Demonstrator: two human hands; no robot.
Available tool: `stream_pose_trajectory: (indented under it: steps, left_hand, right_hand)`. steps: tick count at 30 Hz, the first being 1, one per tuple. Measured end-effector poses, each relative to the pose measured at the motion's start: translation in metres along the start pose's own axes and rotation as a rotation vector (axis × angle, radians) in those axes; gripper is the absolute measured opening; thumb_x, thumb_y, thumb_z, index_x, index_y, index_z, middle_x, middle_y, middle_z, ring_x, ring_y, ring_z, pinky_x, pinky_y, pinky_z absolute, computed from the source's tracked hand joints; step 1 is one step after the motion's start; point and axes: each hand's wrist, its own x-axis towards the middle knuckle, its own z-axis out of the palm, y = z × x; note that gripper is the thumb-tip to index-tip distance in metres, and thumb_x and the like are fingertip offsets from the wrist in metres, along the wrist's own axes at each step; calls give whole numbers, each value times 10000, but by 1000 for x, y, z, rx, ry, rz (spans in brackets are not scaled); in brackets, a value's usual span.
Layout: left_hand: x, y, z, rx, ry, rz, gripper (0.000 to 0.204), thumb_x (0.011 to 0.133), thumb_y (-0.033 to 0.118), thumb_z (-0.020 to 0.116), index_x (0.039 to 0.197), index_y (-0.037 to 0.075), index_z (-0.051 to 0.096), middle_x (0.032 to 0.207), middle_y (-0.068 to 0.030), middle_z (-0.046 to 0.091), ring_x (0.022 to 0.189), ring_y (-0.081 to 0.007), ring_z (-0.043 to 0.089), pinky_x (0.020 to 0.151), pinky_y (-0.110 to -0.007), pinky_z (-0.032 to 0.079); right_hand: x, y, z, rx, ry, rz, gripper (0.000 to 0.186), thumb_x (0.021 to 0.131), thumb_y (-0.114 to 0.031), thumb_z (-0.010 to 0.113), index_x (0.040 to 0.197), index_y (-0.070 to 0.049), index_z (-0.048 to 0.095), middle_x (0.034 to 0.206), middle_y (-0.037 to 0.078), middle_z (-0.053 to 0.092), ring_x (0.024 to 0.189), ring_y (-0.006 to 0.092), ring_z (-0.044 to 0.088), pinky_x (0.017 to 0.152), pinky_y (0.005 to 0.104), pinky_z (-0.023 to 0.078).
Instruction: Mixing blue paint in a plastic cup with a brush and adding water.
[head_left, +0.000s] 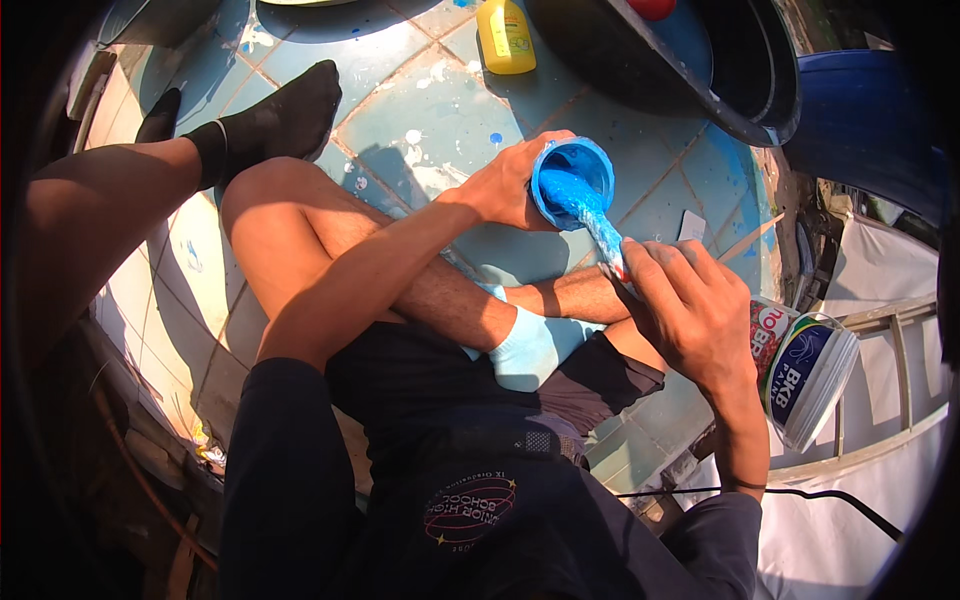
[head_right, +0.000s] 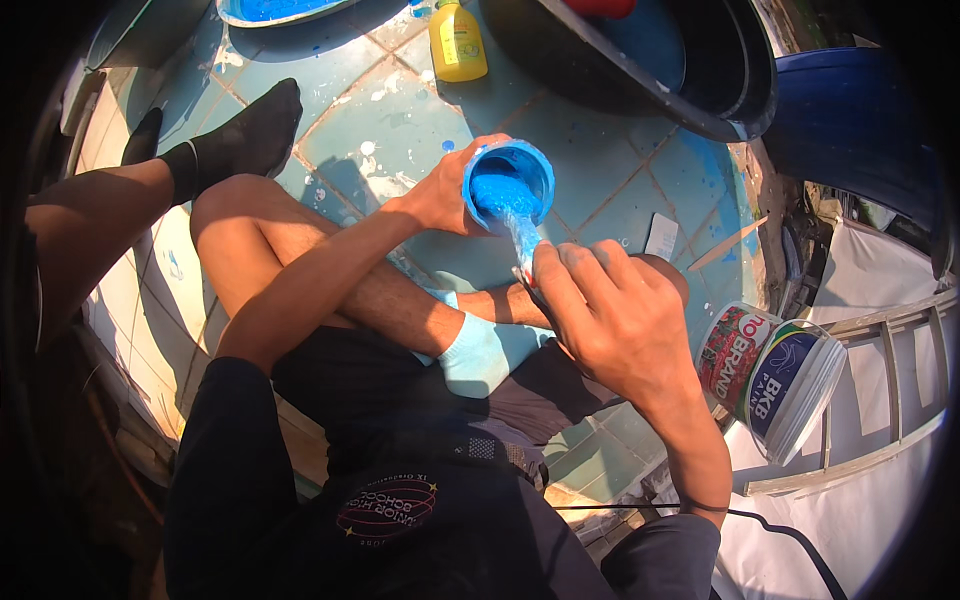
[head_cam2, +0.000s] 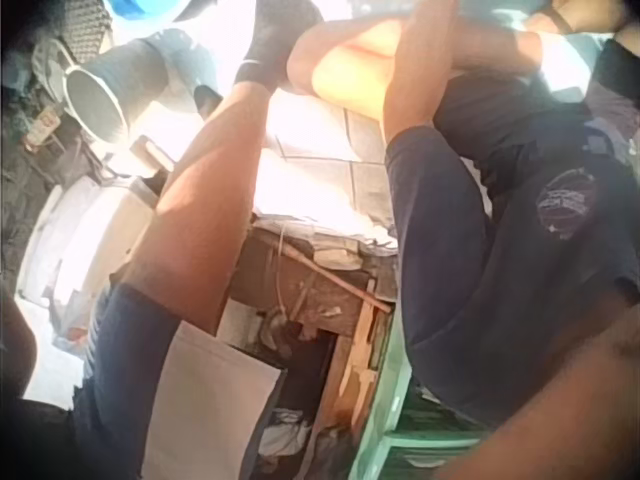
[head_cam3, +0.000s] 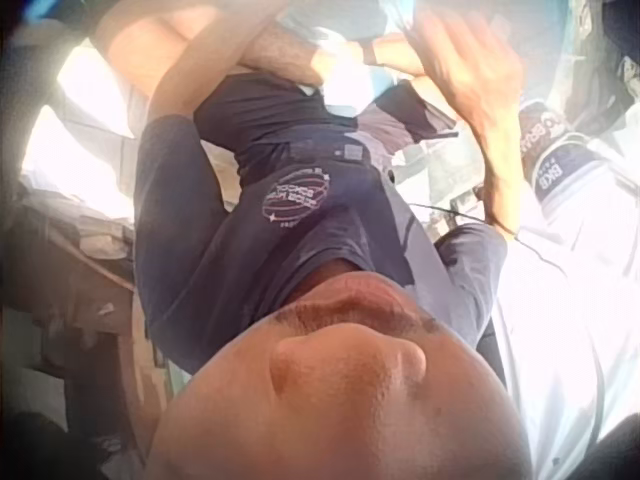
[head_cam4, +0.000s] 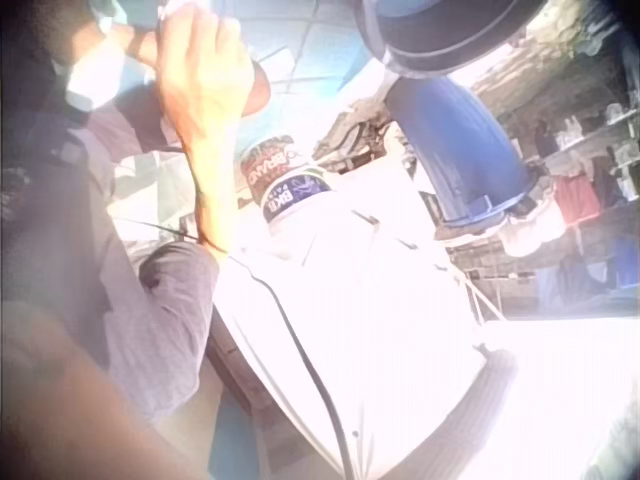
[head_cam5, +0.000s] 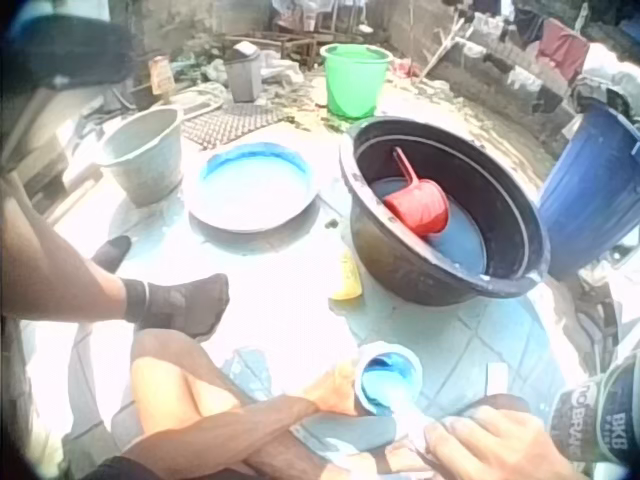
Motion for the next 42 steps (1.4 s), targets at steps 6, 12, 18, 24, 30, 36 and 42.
stream_pose_trajectory:
  steps: [6,12,18,24,30,36,42]
  left_hand:
    - [-2,0,0,-27,-10,-16,948,593,325,945,1376,72,474,1323,-161,586,1214,-342,594,1041,-425,491]
    - [-3,-11,5,60,-2,9,973,595,366,943,1380,63,455,1316,-153,597,1167,-311,636,1001,-399,518]
    - [-4,-8,3,55,-18,-9,985,587,369,941,1386,59,456,1329,-159,586,1177,-324,626,1017,-402,508]
    - [-4,-7,2,78,-41,-25,1007,574,379,937,1394,55,452,1332,-163,584,1187,-324,619,1027,-404,503]
    - [0,-3,-2,10,-51,-53,982,584,367,932,1386,51,463,1334,-167,584,1208,-340,599,1045,-416,485]
    - [-2,-4,0,34,-43,26,982,568,366,941,1368,59,462,1330,-159,569,1173,-331,622,1006,-408,514]
    - [0,-4,2,-4,-34,6,970,584,368,944,1367,61,461,1325,-159,569,1175,-330,621,1004,-410,516]
  right_hand:
    - [0,1,-4,-41,-39,-8,325,795,-151,720,1073,6,664,930,73,648,780,195,620,594,296,517]
    - [-1,11,34,3,-25,37,298,822,-164,715,1082,-40,640,924,60,646,797,206,620,592,311,522]
    - [10,17,48,93,-39,94,285,800,-153,729,1046,-73,608,874,50,624,784,228,614,596,345,522]
    - [16,27,59,188,-99,141,290,762,-60,730,1018,-90,598,889,64,639,805,265,621,620,374,526]
    - [16,29,65,340,-31,207,223,779,-55,727,970,-70,613,897,86,648,809,300,618,652,415,520]
    - [15,27,56,367,-87,216,189,810,-81,729,980,-61,646,859,85,639,789,299,620,654,421,509]
    - [8,11,24,240,-62,176,236,820,-109,743,1041,-75,670,858,59,646,749,238,618,594,374,497]
